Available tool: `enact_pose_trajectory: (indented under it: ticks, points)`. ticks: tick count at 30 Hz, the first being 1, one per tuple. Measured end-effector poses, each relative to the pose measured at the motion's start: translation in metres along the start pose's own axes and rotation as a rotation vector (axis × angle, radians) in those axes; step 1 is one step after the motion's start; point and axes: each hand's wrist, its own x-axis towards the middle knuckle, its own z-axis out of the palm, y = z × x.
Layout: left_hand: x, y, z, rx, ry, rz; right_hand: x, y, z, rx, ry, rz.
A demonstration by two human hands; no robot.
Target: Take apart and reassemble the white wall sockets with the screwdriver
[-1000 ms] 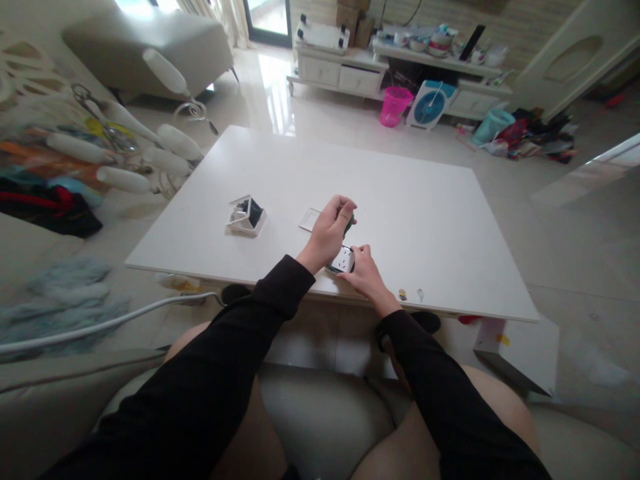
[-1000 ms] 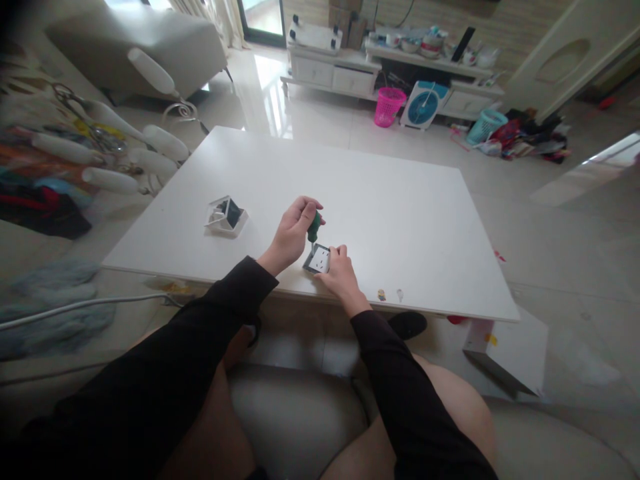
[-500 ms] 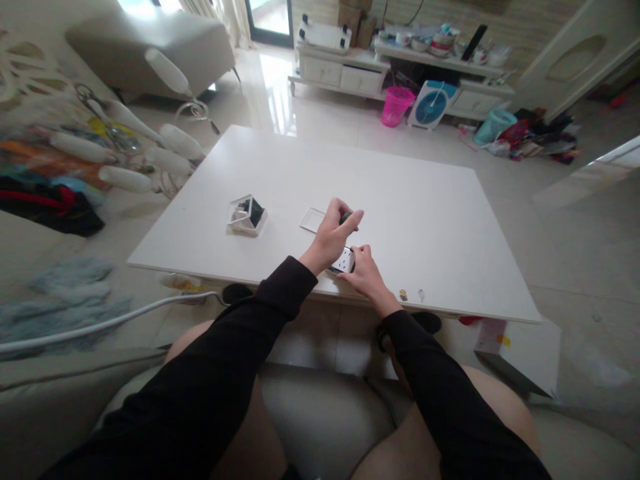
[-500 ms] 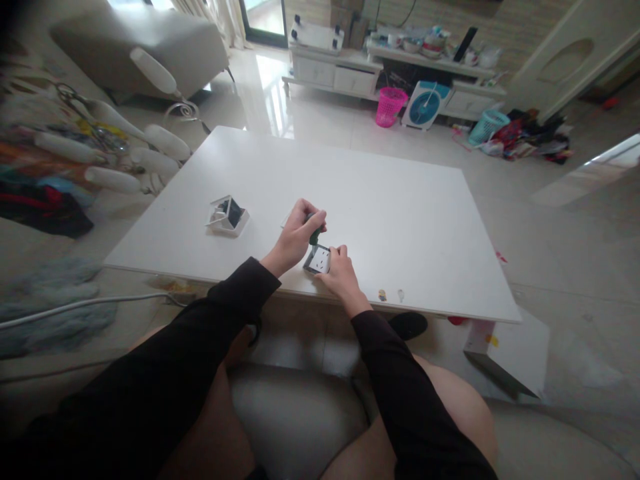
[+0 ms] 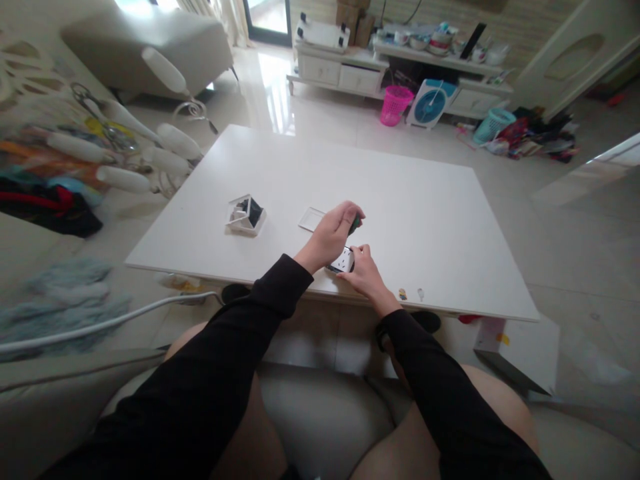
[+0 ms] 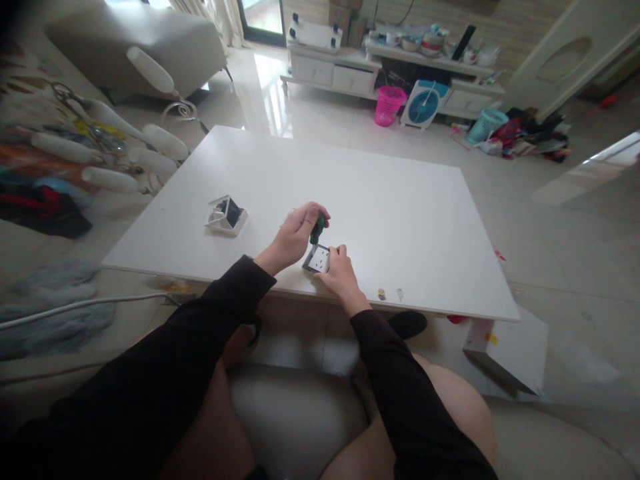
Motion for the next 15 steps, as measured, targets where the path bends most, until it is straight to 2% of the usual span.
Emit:
enact_pose_trajectory:
  ticks: [4, 10, 15]
  points:
    - [-0.0005, -0.0064, 0.0050, -0.060, 0.081, -0.020, -0.0004, -0.0005, -0.0012, 0.006, -0.003, -0.009]
    - [0.0015, -0.0097, 0.0024, 0.077, 0.151, -0.027, 0.0003, -0.0003, -0.0013, -0.002, -0.008, -0.018]
    - [0.0050, -0.0049, -0.0030, 0.072, 0.109, -0.046, 0.0001, -0.0015, -0.0002, 0.000, -0.001, 0.005]
